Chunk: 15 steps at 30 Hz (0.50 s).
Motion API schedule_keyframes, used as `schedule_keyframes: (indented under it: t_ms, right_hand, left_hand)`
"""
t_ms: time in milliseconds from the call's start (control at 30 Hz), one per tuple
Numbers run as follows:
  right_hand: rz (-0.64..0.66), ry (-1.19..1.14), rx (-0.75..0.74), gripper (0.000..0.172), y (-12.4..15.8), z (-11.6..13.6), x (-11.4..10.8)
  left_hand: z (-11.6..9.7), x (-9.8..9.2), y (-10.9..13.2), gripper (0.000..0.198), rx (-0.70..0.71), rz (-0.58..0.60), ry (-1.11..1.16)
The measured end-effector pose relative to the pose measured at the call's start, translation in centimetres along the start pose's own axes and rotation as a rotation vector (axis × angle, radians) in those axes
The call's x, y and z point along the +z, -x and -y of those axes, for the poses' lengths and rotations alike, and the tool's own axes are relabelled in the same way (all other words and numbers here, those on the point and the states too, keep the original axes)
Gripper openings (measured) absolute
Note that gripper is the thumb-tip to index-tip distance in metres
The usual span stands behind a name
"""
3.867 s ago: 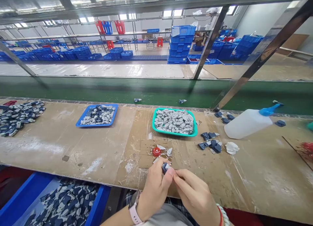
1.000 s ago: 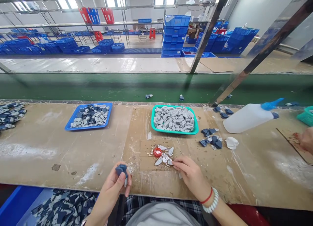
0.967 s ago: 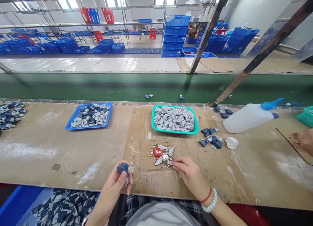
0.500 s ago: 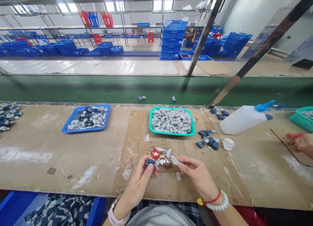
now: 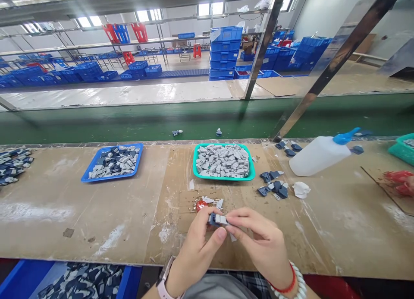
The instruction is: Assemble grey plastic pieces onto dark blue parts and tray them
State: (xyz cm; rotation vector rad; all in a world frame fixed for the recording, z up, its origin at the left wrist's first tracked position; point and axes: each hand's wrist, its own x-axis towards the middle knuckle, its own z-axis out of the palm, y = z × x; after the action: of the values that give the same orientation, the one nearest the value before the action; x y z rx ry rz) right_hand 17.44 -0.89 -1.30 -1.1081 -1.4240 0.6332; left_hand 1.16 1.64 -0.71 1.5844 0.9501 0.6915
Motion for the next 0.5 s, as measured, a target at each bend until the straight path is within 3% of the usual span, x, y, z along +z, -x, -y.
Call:
schedule_keyframes:
  t_ms: [133, 233, 300, 367, 433, 500]
  right_hand:
    - [0.028, 0.141, -0.156, 0.021, 0.4, 0.4, 0.6]
    - [0.037, 0.245, -0.189, 0.025, 1.2, 0.6, 1.4]
    - [0.113, 0.262, -0.172, 0.027, 1.7, 0.5, 1.9]
    - [0.281, 0.202, -0.131, 0.027, 2.1, 0.2, 2.0]
    - [0.422, 0.118, -0.084, 0.024, 2.1, -0.3, 1.5]
    - [0.434, 0.115, -0.057, 0.019, 1.4, -1.2, 0.4]
  left_hand:
    - [0.1, 0.4, 0.0, 0.021, 0.019, -0.114, -0.068]
    - [0.3, 1.2, -0.1, 0.023, -0.027, -0.188, -0.111]
    - [0.8, 1.6, -0.2, 0.025, -0.055, -0.216, -0.087]
    - [1.8, 1.5, 0.1, 0.025, -0.076, -0.240, -0.010]
    - [3.3, 0.1, 1.2, 0.027, -0.114, -0.304, 0.102]
    - [5.5, -2.8, 3.5, 0.030, -0.177, -0.466, 0.227]
